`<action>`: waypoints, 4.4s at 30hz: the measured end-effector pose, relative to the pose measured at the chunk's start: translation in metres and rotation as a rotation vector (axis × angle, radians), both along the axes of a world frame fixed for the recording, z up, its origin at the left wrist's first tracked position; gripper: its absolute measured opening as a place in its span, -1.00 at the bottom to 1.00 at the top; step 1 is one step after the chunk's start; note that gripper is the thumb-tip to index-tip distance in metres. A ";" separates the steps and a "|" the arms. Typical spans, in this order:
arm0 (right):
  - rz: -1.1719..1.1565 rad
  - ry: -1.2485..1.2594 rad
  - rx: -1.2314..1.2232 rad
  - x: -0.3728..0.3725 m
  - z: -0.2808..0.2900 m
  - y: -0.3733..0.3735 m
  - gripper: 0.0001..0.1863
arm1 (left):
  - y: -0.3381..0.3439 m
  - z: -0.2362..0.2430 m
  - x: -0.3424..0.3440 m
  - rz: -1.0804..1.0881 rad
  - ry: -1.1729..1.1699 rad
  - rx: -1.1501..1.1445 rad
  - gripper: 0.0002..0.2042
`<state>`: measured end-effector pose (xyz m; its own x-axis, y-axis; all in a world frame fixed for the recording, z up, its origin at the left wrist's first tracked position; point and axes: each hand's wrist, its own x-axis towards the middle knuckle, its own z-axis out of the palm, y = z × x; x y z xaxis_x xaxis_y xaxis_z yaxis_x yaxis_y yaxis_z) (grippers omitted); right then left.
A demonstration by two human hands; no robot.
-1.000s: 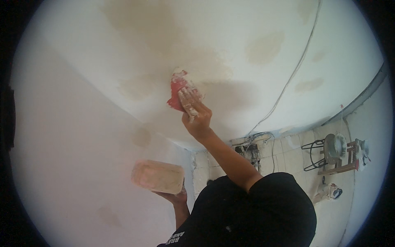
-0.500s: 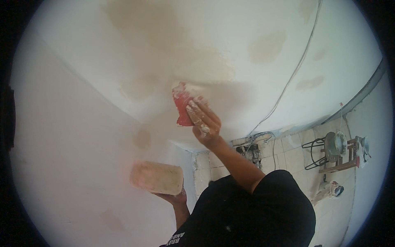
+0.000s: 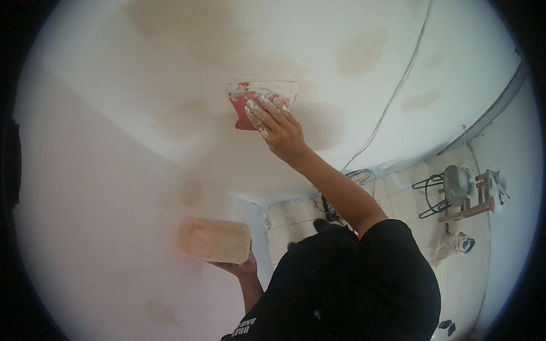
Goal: The person applies plaster to a wall and ceiling using a putty knife and a plastic container, then mixes more plaster by adding water to the container and stirring it.
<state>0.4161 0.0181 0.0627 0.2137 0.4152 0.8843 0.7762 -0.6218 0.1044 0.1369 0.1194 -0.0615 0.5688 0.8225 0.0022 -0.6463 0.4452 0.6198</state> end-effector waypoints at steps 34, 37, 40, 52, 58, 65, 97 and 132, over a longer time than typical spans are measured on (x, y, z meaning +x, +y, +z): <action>0.145 0.244 0.299 -0.052 0.005 0.015 -0.37 | -0.017 0.023 0.023 0.118 0.204 0.394 0.08; 0.209 0.305 0.211 -0.059 -0.018 0.024 -0.37 | -0.022 0.051 0.031 0.100 0.140 0.124 0.07; 0.252 0.345 0.153 -0.064 -0.029 0.026 -0.41 | -0.016 0.030 0.027 0.094 0.099 0.141 0.04; 0.047 0.065 0.470 -0.024 -0.017 -0.066 -0.53 | -0.005 -0.009 0.013 0.103 0.099 0.251 -0.03; 0.015 0.145 0.288 -0.012 -0.048 -0.062 -0.54 | -0.009 -0.007 0.015 0.078 0.168 0.425 -0.11; -0.103 0.239 0.186 -0.001 -0.068 -0.062 -0.47 | -0.018 0.028 0.027 0.158 0.293 0.675 -0.14; -0.090 0.315 0.524 -0.031 0.012 -0.058 -0.39 | -0.030 0.059 0.037 -0.082 0.108 0.133 -0.31; 0.130 0.682 0.059 -0.060 -0.016 0.036 -0.56 | -0.018 0.029 0.030 0.146 0.211 0.627 -0.20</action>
<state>0.3566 0.0543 0.0471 0.6811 0.4304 0.5924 0.7251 -0.5089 -0.4639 0.1666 0.1015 -0.0321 0.4928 0.7702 0.4049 -0.5096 -0.1218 0.8518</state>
